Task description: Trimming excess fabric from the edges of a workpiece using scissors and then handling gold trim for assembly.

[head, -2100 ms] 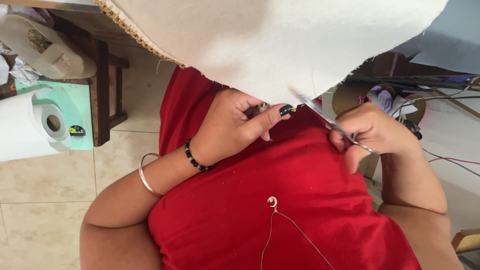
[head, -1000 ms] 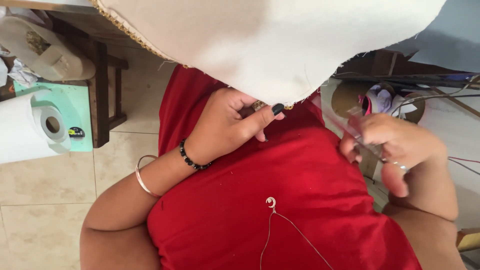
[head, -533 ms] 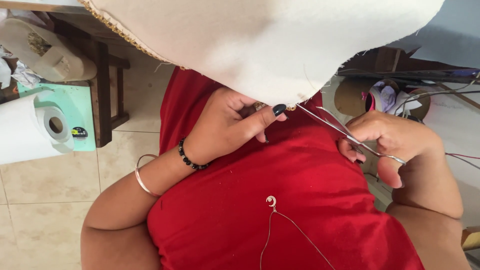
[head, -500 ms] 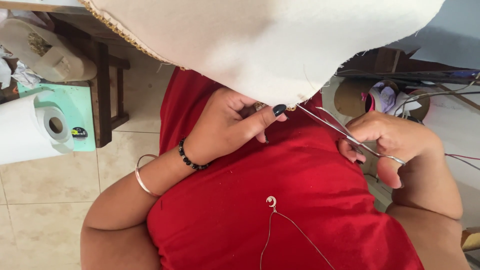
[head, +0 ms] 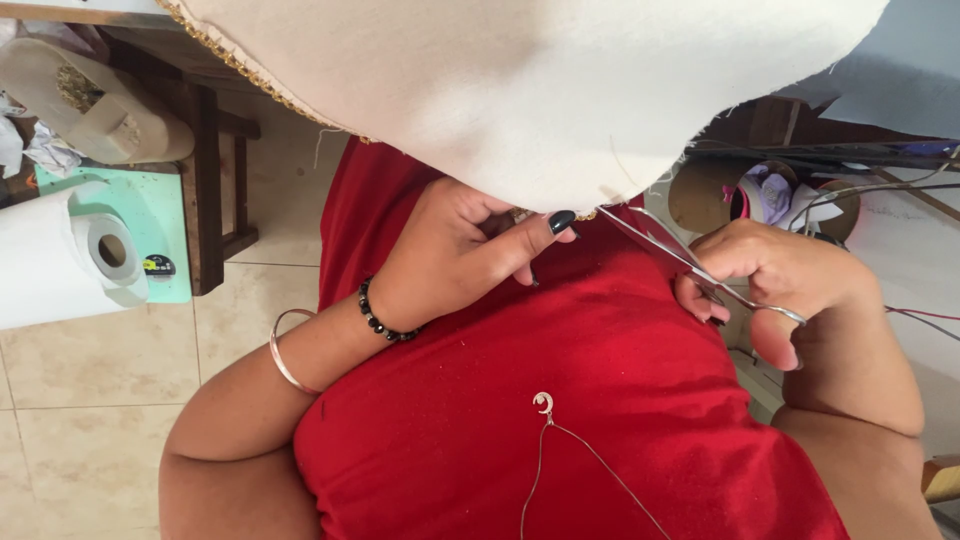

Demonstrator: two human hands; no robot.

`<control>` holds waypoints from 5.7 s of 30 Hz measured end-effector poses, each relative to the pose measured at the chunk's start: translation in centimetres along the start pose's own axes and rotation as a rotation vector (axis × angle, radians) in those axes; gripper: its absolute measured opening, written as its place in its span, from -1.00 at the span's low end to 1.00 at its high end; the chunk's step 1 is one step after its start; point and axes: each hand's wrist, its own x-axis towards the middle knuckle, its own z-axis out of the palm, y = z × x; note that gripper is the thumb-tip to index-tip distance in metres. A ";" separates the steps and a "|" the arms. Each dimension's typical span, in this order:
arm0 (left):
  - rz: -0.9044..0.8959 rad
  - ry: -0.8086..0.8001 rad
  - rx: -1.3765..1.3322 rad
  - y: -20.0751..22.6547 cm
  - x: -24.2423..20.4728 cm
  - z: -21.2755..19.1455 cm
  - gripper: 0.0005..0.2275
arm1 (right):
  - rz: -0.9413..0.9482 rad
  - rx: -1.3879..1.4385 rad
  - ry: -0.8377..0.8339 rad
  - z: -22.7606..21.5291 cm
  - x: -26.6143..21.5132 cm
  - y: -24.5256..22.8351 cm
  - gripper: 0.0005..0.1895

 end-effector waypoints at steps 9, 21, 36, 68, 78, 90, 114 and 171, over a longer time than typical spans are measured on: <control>0.051 0.012 -0.013 0.1 -0.2 0.1 -0.80 | 0.128 0.044 0.036 0.4 -1.1 1.6 -0.33; 0.298 0.056 0.069 1.2 0.0 0.1 -0.72 | 0.131 0.005 0.031 0.6 -1.2 1.7 -0.31; 0.325 0.080 0.089 0.5 0.1 0.3 -0.78 | 0.096 -0.014 0.078 1.3 -0.8 1.6 -0.37; -0.089 0.079 0.002 -1.2 -0.8 -1.2 -0.68 | -0.363 -1.496 1.354 -0.1 5.7 3.2 -0.82; -0.134 -0.010 -0.082 -0.4 -0.1 -1.2 -0.82 | -0.303 -1.482 1.271 -0.9 4.6 2.9 -0.80; -0.145 0.017 -0.057 0.0 0.0 -0.6 -0.79 | 0.112 -0.269 0.659 1.1 -2.6 -0.4 0.00; 0.025 -0.028 -0.039 -1.5 -0.3 -0.4 -0.83 | 0.090 0.072 -0.056 0.3 -0.4 0.7 -0.28; -0.047 0.135 0.067 -2.8 -0.5 -3.3 -0.78 | -0.132 -1.654 1.248 -3.1 2.7 2.6 -0.53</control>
